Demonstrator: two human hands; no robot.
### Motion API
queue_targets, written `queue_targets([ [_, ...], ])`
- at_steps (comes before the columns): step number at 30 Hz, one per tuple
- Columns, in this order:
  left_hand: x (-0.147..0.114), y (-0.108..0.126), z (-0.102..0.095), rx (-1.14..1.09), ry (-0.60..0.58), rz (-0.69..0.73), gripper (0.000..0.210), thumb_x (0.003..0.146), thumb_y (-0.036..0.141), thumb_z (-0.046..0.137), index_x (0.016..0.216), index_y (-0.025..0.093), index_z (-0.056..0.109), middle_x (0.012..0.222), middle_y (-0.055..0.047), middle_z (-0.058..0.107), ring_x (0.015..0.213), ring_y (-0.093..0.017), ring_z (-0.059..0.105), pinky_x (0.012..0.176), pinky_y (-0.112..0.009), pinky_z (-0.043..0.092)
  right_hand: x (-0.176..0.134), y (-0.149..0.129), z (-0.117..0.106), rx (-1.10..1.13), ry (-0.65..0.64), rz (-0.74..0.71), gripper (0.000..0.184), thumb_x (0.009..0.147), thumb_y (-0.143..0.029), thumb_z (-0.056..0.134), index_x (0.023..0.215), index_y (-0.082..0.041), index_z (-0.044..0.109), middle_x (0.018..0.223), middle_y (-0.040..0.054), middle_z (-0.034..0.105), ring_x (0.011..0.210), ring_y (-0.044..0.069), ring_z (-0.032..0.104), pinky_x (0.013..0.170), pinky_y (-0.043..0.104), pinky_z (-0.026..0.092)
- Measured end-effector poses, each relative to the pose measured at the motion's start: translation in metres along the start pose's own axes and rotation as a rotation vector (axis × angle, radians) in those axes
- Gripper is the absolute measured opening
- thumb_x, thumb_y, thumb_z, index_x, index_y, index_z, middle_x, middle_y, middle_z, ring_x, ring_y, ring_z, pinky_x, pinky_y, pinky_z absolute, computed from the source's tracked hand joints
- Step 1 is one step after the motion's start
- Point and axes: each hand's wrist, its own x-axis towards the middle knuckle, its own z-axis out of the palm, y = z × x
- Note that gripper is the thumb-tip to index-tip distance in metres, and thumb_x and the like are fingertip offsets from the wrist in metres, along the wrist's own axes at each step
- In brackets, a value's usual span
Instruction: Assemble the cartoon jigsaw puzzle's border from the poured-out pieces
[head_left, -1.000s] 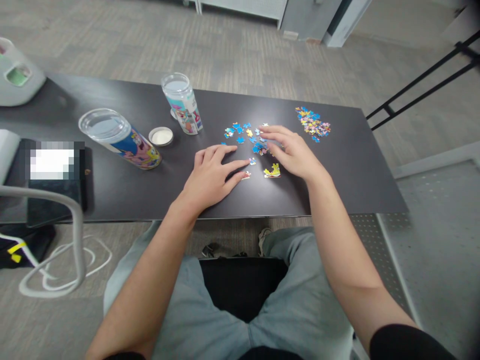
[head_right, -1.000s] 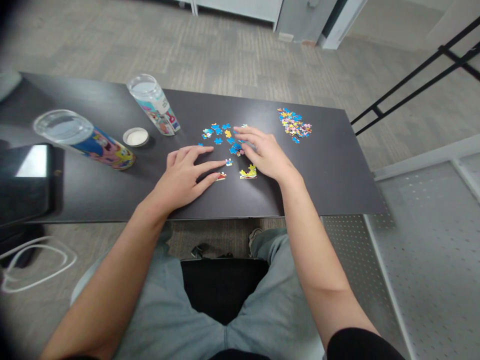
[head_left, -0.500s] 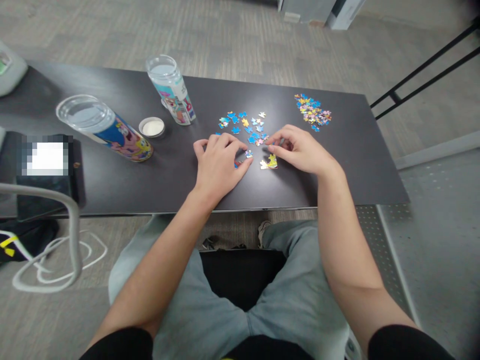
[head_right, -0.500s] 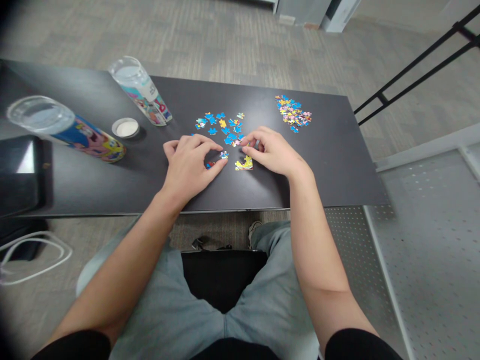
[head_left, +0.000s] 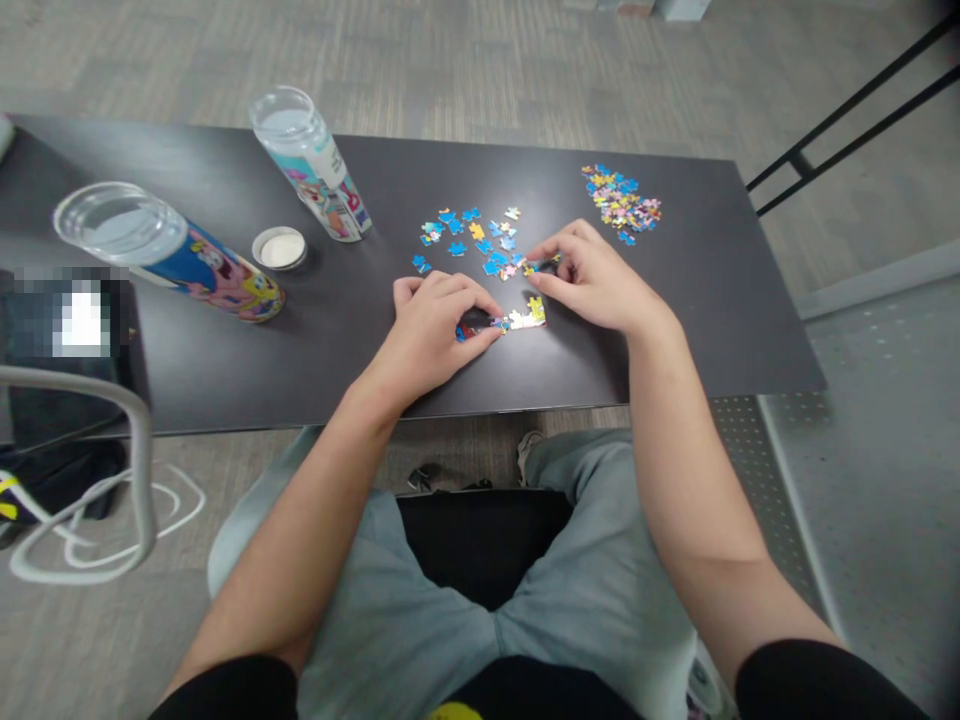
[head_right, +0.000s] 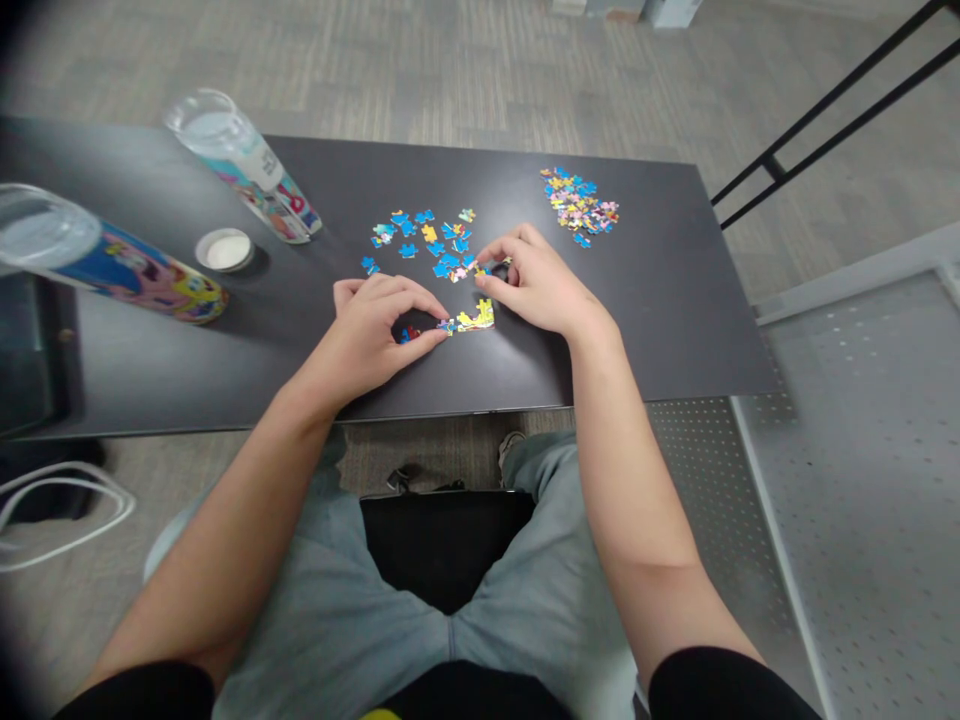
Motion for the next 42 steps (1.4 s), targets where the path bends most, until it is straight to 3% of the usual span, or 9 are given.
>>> queue_targets([
  [6, 0.001, 0.004, 0.003, 0.035, 0.025, -0.017, 0.008, 0.119, 0.031, 0.088, 0.125, 0.032, 0.092, 0.143, -0.005, 0.093, 0.14, -0.037, 0.076, 0.132, -0.064, 0.039, 0.0, -0.001, 0.002, -0.013, 0.003, 0.013, 0.034, 0.114, -0.048, 0.091, 0.142, -0.03, 0.088, 0.139, 0.01, 0.069, 0.097, 0.026, 0.073, 0.105, 0.054, 0.073],
  [12, 0.002, 0.008, 0.006, 0.031, 0.027, -0.019, 0.01, 0.12, 0.035, 0.086, 0.128, 0.033, 0.093, 0.143, -0.006, 0.091, 0.138, -0.037, 0.074, 0.133, -0.064, 0.038, -0.002, -0.009, 0.003, 0.007, 0.005, 0.003, 0.046, 0.11, -0.063, 0.097, 0.141, -0.03, 0.087, 0.143, 0.0125, 0.073, 0.107, 0.032, 0.078, 0.1, 0.054, 0.073],
  [19, -0.007, -0.003, -0.014, 0.039, 0.017, -0.033, 0.022, 0.117, 0.042, 0.094, 0.137, 0.033, 0.092, 0.151, -0.008, 0.085, 0.149, -0.04, 0.068, 0.133, -0.06, 0.042, -0.005, -0.024, 0.006, -0.018, -0.063, -0.017, 0.067, 0.094, -0.07, 0.112, 0.138, -0.028, 0.085, 0.163, 0.0201, 0.069, 0.119, 0.038, 0.079, 0.103, 0.056, 0.07],
  [24, -0.015, -0.016, -0.023, 0.059, 0.0, -0.024, 0.019, 0.111, 0.04, 0.099, 0.128, 0.033, 0.096, 0.15, -0.009, 0.083, 0.151, -0.042, 0.065, 0.132, -0.064, 0.045, -0.003, -0.023, 0.006, 0.01, -0.07, 0.001, 0.069, 0.088, -0.063, 0.117, 0.138, -0.029, 0.084, 0.166, 0.0183, 0.067, 0.113, 0.033, 0.076, 0.106, 0.058, 0.07],
  [30, -0.013, -0.009, -0.018, 0.035, 0.002, -0.044, 0.008, 0.114, 0.038, 0.093, 0.12, 0.034, 0.097, 0.144, -0.008, 0.087, 0.145, -0.04, 0.068, 0.133, -0.066, 0.044, -0.002, -0.019, 0.007, -0.008, -0.054, -0.005, 0.075, 0.085, -0.056, 0.12, 0.146, -0.03, 0.084, 0.159, 0.0171, 0.067, 0.12, 0.037, 0.077, 0.111, 0.061, 0.071],
  [42, -0.014, -0.011, -0.018, 0.014, 0.051, -0.092, 0.007, 0.114, 0.035, 0.089, 0.117, 0.031, 0.094, 0.143, -0.007, 0.088, 0.143, -0.039, 0.072, 0.132, -0.064, 0.042, -0.003, -0.017, 0.007, -0.024, -0.076, 0.002, 0.081, 0.086, -0.066, 0.119, 0.148, -0.029, 0.082, 0.165, 0.019, 0.067, 0.123, 0.038, 0.079, 0.11, 0.059, 0.072],
])
